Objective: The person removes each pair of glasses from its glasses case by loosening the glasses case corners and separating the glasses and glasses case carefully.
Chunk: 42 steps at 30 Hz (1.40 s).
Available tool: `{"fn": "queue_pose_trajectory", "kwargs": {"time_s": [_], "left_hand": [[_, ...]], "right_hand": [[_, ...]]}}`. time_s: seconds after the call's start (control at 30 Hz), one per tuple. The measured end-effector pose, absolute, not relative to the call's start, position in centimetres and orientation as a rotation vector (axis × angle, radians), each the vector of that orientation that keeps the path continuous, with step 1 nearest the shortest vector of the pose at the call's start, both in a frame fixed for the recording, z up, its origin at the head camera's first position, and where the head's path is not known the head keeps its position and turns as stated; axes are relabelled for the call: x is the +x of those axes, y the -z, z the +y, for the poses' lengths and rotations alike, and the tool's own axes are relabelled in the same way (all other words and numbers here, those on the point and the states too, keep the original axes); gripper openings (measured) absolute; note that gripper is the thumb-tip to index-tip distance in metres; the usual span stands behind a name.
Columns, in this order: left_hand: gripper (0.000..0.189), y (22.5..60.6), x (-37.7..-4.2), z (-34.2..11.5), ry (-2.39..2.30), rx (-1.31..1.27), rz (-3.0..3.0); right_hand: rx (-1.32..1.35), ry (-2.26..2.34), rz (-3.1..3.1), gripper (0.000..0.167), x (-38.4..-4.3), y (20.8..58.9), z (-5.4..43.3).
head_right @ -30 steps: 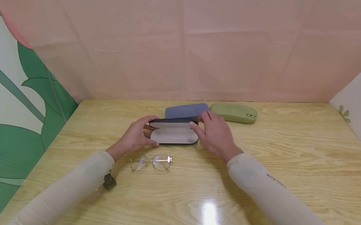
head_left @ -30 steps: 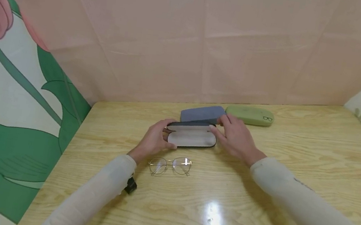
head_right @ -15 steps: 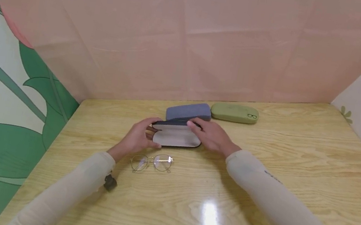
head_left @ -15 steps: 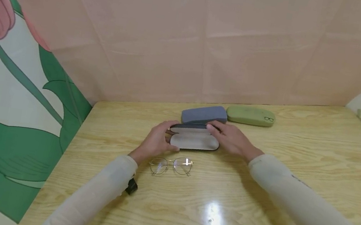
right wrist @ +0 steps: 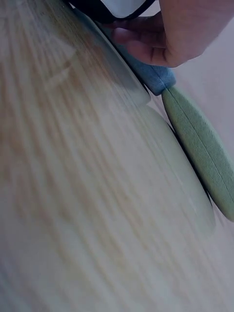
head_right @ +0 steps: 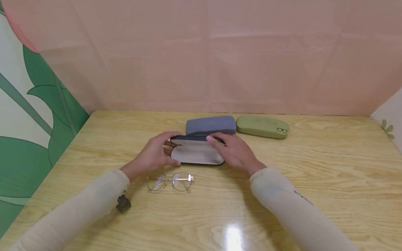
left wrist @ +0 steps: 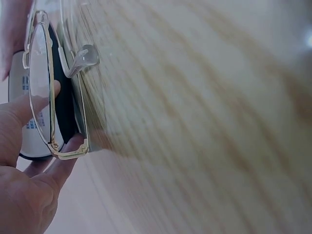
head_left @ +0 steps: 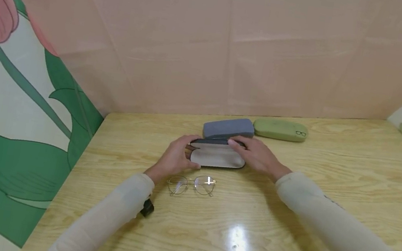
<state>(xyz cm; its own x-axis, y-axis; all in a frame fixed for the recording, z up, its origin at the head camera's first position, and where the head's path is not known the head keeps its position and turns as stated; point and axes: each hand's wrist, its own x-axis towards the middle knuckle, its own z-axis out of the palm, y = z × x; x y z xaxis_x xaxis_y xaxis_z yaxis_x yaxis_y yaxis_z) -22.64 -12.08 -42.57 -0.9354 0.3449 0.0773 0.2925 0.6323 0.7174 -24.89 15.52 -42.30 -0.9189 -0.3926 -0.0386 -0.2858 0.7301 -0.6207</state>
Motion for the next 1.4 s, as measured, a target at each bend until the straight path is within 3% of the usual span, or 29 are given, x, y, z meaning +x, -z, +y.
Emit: {"fn": "queue_pose_trajectory", "kwargs": {"time_s": [0.67, 1.4], "left_hand": [[0.077, 42.4, -22.6, -11.9, -1.129, 0.565, 2.857], [0.059, 42.3, -22.2, -11.8, -0.954, 0.660, 2.940]], "right_hand": [[-0.657, 0.954, 2.733, 0.059, -24.4, 42.0, 15.8], [-1.079, 0.760, 2.883, 0.049, -23.9, 42.1, 16.2]]}}
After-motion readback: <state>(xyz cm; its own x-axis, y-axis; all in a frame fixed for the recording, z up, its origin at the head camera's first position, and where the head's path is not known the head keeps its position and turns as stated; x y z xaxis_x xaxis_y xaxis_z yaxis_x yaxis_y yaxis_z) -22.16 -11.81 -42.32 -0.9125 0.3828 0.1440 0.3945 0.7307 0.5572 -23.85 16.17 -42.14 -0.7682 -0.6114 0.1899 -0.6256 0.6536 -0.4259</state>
